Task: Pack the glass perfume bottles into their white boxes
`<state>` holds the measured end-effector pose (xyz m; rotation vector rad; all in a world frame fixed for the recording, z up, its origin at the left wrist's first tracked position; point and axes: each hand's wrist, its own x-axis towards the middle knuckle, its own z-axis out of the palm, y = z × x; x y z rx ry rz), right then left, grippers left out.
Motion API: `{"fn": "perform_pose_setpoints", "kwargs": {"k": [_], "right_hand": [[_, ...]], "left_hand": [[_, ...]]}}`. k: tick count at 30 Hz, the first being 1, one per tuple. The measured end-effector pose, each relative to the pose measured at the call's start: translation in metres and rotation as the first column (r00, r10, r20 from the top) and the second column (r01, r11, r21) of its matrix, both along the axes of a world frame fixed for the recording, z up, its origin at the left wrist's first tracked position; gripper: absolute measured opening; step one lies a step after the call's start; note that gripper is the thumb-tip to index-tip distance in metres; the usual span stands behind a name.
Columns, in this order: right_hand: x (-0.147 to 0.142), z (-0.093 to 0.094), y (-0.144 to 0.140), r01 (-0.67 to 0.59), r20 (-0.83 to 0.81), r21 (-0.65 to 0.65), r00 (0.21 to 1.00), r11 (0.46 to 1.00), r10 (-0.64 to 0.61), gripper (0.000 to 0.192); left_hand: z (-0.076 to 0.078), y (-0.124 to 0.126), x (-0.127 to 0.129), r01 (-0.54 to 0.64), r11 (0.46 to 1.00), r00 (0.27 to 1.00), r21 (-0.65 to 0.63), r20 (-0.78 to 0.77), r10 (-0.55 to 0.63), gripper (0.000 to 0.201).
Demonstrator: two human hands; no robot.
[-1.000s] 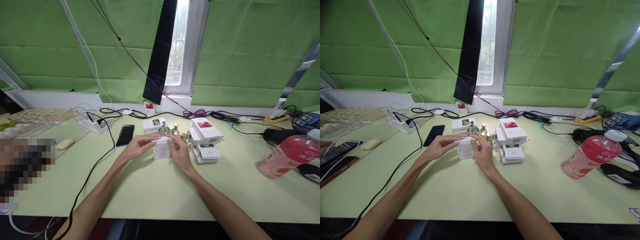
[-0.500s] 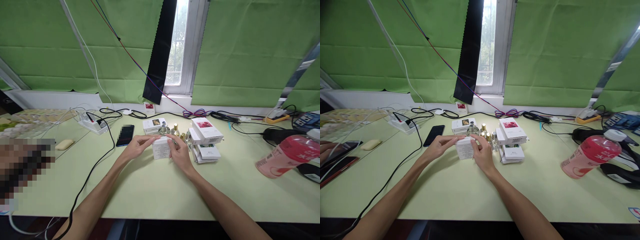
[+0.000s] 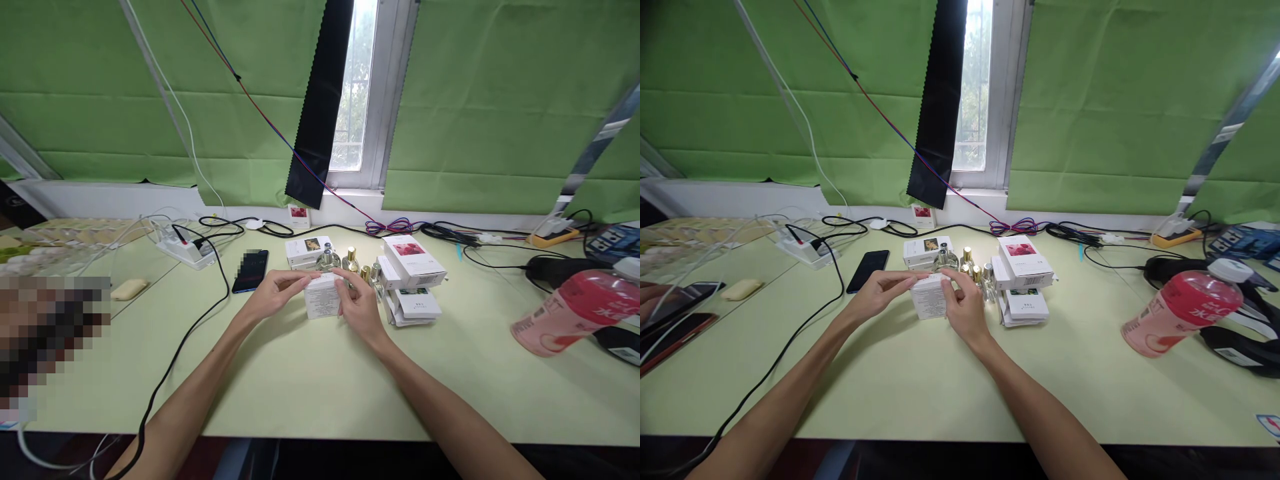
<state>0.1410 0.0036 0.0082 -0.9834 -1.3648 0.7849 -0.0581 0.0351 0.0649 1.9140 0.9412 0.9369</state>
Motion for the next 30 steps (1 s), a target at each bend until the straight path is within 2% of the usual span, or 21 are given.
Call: {"fn": "perform_pose_setpoints", "kwargs": {"k": [6, 11, 16, 25, 30], "right_hand": [[0.000, 0.000, 0.000, 0.006, -0.006, 0.005, 1.000, 1.000, -0.005, 0.038], [0.000, 0.000, 0.001, 0.003, -0.032, -0.015, 0.999, 1.000, -0.003, 0.044], [-0.001, 0.002, 0.000, -0.001, -0.041, -0.030, 0.999, 1.000, 0.000, 0.042], [-0.001, 0.000, 0.001, -0.004, -0.054, -0.019, 0.999, 1.000, 0.003, 0.039], [-0.002, -0.001, 0.002, -0.005, -0.050, -0.016, 0.999, 1.000, 0.004, 0.039]], "left_hand": [[0.001, -0.001, 0.000, 0.008, 1.000, 1.000, -0.018, 0.004, -0.008, 0.042], [-0.003, 0.001, -0.001, 0.012, 1.000, 1.000, -0.026, 0.019, -0.012, 0.041], [-0.007, 0.003, -0.002, 0.021, 0.999, 0.999, -0.025, 0.032, -0.020, 0.039], [-0.019, 0.001, 0.012, -0.096, 0.994, 0.987, -0.059, 0.123, 0.102, 0.047], [-0.022, 0.003, 0.013, -0.082, 0.993, 0.986, -0.079, 0.140, 0.092, 0.045]]}}
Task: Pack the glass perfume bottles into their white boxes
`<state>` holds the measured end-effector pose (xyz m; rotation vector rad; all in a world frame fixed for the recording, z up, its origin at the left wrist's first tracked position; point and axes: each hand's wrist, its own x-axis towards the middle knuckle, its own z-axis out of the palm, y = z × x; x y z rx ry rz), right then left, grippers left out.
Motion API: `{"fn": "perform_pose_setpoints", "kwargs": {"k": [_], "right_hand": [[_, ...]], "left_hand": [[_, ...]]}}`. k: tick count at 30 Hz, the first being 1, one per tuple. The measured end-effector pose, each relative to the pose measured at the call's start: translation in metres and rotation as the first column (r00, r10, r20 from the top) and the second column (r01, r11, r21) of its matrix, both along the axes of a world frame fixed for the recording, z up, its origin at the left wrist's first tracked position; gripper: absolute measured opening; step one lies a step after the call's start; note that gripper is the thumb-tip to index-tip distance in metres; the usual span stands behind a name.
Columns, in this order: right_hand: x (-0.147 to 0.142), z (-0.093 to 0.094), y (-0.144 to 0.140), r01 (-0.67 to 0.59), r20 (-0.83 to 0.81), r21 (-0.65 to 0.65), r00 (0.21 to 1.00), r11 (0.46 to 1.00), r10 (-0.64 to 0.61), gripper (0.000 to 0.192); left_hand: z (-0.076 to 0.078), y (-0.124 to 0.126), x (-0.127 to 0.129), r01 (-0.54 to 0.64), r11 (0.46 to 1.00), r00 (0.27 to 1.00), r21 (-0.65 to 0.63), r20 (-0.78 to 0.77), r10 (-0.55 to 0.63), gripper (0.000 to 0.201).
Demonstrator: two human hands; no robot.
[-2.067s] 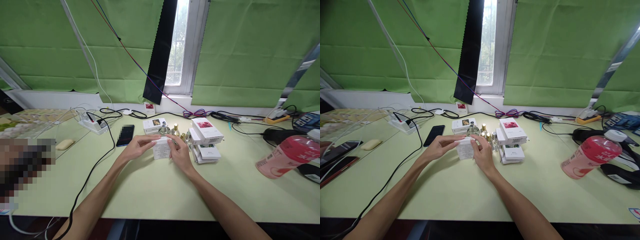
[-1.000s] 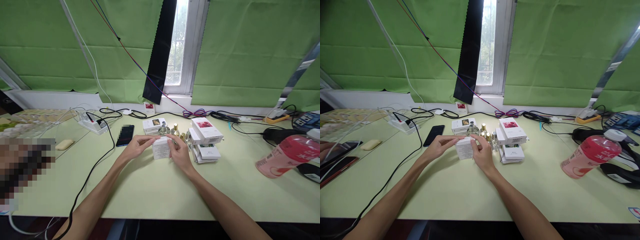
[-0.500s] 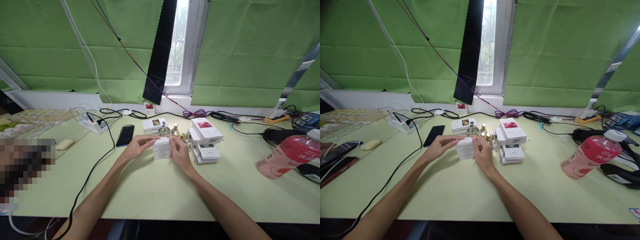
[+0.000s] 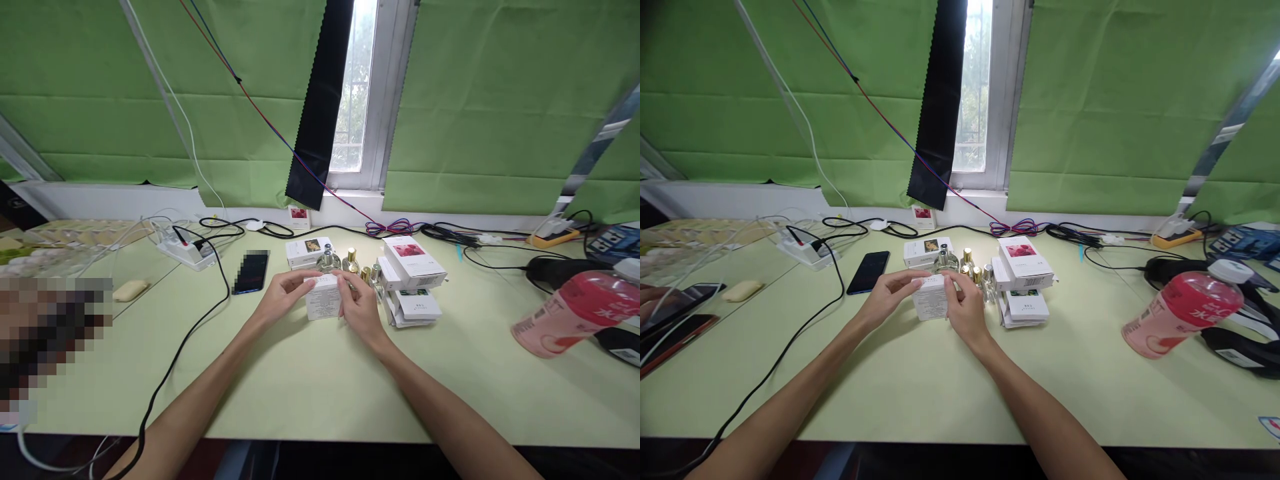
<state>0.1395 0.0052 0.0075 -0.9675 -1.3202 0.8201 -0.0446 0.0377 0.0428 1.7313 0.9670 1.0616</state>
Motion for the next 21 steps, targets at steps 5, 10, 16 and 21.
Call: {"fn": "perform_pose_setpoints", "kwargs": {"k": [5, 10, 16, 21], "right_hand": [[0.0003, -0.0005, 0.0009, 0.011, 0.024, 0.011, 1.000, 1.000, -0.012, 0.037], [0.0003, 0.0001, 0.0011, 0.016, 0.022, 0.015, 1.000, 1.000, -0.017, 0.035], [0.0005, 0.0000, 0.0015, -0.006, -0.015, -0.019, 1.000, 1.000, 0.006, 0.034], [0.0007, 0.0004, 0.0012, 0.010, -0.017, -0.027, 1.000, 1.000, -0.010, 0.034]], "left_hand": [[-0.0034, 0.0028, -0.0024, 0.030, 0.999, 0.999, 0.028, -0.019, -0.029, 0.043], [-0.0052, 0.0040, -0.0040, 0.037, 0.998, 0.996, 0.058, -0.078, -0.032, 0.041], [-0.0065, 0.0049, -0.0047, 0.068, 0.996, 0.994, 0.066, -0.094, -0.062, 0.036], [-0.0055, 0.0048, -0.0041, 0.083, 0.995, 0.993, 0.053, -0.093, -0.078, 0.035]]}}
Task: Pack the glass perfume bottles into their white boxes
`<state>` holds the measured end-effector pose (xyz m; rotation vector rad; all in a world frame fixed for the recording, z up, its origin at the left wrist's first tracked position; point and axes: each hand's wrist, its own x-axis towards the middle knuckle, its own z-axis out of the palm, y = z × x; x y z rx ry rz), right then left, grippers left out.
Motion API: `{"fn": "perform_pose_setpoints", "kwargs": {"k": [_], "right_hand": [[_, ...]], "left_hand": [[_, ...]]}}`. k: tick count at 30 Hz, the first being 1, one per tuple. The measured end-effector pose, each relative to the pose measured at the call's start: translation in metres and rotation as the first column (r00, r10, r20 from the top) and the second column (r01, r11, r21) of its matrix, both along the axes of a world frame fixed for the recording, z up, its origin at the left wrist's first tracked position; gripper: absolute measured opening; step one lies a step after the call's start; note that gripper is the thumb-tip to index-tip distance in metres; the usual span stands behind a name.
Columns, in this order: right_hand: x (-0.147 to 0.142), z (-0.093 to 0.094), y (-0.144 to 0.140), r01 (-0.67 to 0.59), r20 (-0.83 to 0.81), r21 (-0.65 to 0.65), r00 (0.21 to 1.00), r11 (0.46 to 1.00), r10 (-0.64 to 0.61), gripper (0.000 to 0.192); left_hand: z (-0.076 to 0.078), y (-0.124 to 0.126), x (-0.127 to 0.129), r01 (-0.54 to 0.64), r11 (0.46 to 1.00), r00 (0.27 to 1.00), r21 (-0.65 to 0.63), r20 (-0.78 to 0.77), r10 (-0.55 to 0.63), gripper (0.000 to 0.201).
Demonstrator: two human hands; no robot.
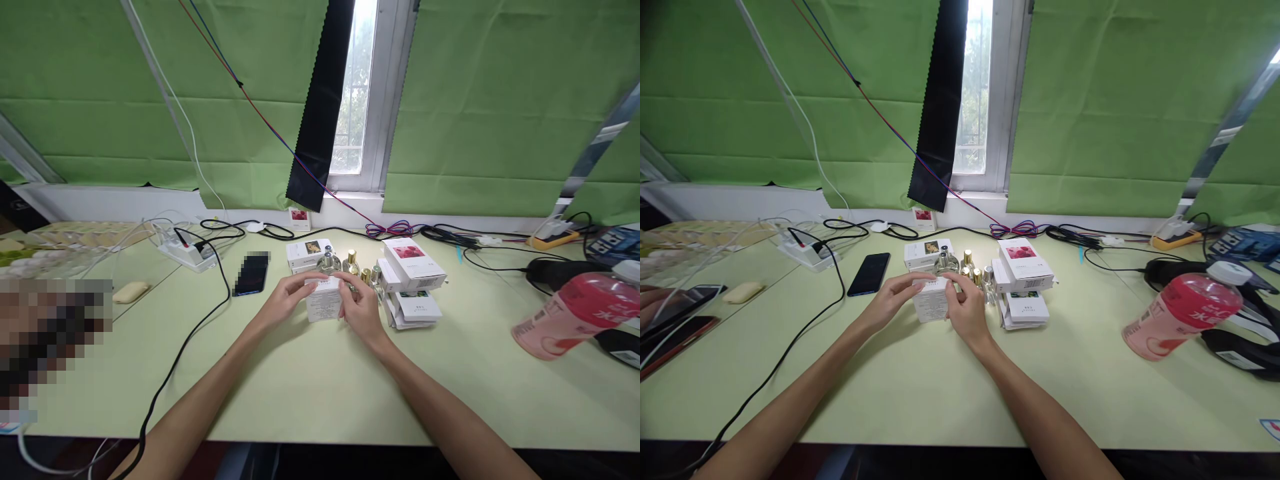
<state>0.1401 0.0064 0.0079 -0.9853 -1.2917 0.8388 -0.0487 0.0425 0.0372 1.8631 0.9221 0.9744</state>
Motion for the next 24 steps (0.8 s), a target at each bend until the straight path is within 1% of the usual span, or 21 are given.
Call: {"fn": "perform_pose_setpoints", "kwargs": {"k": [5, 10, 14, 17, 20, 24], "right_hand": [[0.000, 0.001, -0.001, 0.015, 0.016, 0.005, 1.000, 1.000, -0.015, 0.034], [0.000, 0.002, -0.003, 0.033, 0.051, 0.004, 0.998, 0.999, -0.033, 0.037], [0.000, 0.003, -0.004, 0.044, 0.057, 0.004, 0.997, 0.999, -0.044, 0.038], [0.000, 0.003, -0.005, 0.059, 0.069, 0.008, 0.996, 0.998, -0.059, 0.039], [-0.001, 0.003, -0.005, 0.072, 0.080, 0.012, 0.994, 0.997, -0.073, 0.040], [-0.002, 0.004, -0.006, 0.075, 0.094, 0.021, 0.993, 0.997, -0.076, 0.042]], "left_hand": [[0.001, -0.002, 0.002, -0.001, 0.998, 1.000, 0.064, -0.023, 0.002, 0.036], [-0.003, -0.005, 0.006, -0.022, 0.985, 0.999, 0.169, -0.028, 0.027, 0.042], [-0.007, -0.007, 0.008, -0.030, 0.972, 0.999, 0.235, -0.023, 0.036, 0.043], [-0.010, -0.006, 0.010, -0.020, 0.950, 0.998, 0.312, -0.042, 0.035, 0.038], [-0.014, -0.005, 0.010, -0.006, 0.915, 0.997, 0.402, -0.066, 0.036, 0.035], [-0.017, -0.002, 0.009, -0.012, 0.892, 0.996, 0.452, -0.078, 0.053, 0.034]]}}
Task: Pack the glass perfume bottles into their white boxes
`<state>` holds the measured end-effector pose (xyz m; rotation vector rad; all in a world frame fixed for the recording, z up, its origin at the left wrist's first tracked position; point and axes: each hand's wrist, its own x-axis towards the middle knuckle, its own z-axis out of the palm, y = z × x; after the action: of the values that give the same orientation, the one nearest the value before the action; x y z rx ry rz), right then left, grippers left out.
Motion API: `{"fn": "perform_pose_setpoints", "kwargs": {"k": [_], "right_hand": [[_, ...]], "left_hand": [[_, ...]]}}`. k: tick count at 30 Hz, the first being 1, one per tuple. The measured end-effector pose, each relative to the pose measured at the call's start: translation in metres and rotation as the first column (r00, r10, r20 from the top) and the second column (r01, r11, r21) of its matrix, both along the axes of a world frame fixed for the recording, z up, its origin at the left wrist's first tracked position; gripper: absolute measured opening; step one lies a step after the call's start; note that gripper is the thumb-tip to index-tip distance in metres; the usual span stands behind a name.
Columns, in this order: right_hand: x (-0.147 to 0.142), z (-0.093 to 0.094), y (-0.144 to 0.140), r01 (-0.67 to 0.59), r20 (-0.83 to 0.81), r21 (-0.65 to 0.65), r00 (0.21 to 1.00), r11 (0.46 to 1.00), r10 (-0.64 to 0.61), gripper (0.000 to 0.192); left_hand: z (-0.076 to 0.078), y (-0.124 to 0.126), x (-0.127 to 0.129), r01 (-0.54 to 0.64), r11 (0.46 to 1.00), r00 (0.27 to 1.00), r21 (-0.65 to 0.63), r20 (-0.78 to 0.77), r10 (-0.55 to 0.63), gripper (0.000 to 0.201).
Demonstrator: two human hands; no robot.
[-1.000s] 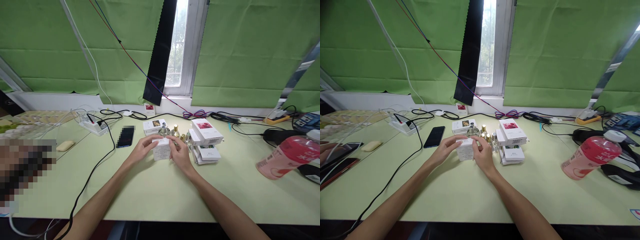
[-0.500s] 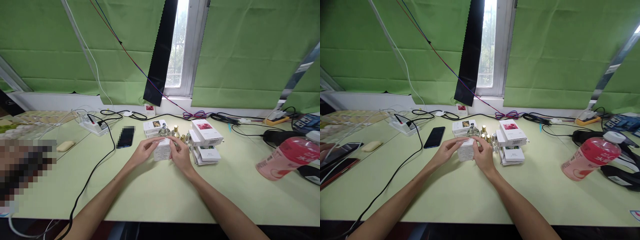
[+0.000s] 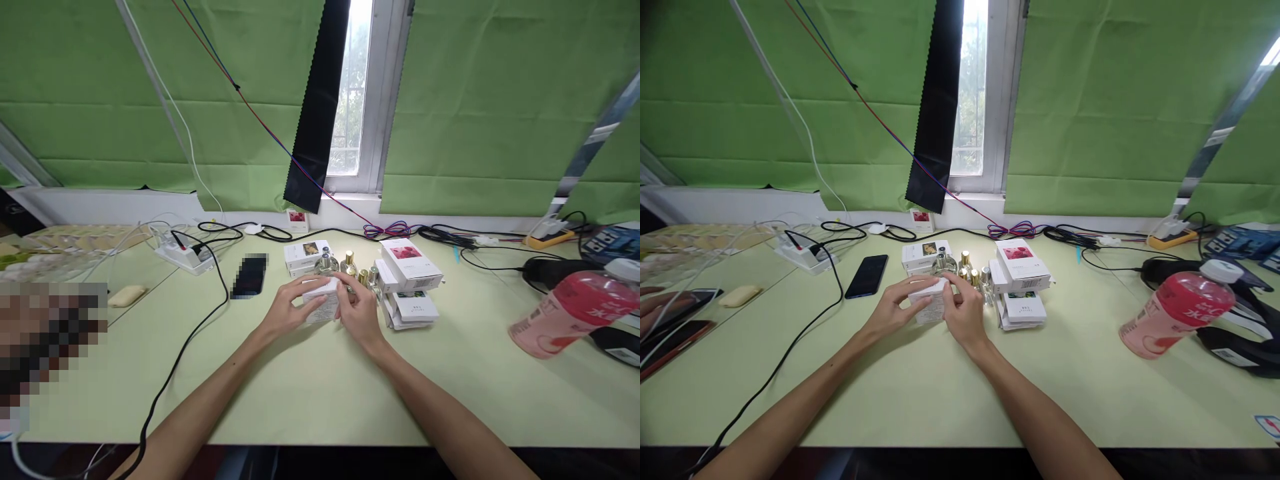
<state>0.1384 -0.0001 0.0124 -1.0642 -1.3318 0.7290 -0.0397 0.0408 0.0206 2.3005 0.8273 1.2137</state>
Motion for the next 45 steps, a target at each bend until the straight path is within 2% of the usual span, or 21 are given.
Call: {"fn": "perform_pose_setpoints", "kwargs": {"k": [9, 17, 25, 33, 40, 45], "right_hand": [[-0.001, 0.000, -0.001, 0.030, 0.044, 0.016, 0.999, 0.999, -0.031, 0.045], [-0.003, -0.004, 0.000, 0.023, 0.057, 0.036, 0.998, 0.999, -0.025, 0.043], [-0.005, -0.008, 0.001, 0.002, 0.094, 0.074, 0.996, 0.997, -0.009, 0.046], [-0.005, -0.008, 0.001, 0.015, 0.109, 0.094, 0.994, 0.995, -0.025, 0.040], [-0.005, -0.010, 0.001, 0.030, 0.119, 0.124, 0.992, 0.992, -0.045, 0.036], [-0.004, -0.012, 0.001, 0.090, 0.185, 0.224, 0.974, 0.970, -0.133, 0.030]], "left_hand": [[0.002, -0.002, 0.000, -0.063, 0.998, 0.997, -0.004, -0.040, 0.063, 0.033], [0.001, -0.005, 0.002, -0.143, 0.989, 0.989, 0.044, -0.042, 0.145, 0.034], [0.001, -0.003, -0.001, -0.171, 0.980, 0.983, 0.098, -0.057, 0.177, 0.033], [0.001, -0.003, -0.003, -0.201, 0.964, 0.970, 0.173, -0.101, 0.220, 0.034], [-0.001, -0.003, -0.004, -0.246, 0.937, 0.942, 0.247, -0.167, 0.292, 0.034], [0.000, -0.001, -0.006, -0.343, 0.879, 0.902, 0.333, -0.145, 0.407, 0.033]]}}
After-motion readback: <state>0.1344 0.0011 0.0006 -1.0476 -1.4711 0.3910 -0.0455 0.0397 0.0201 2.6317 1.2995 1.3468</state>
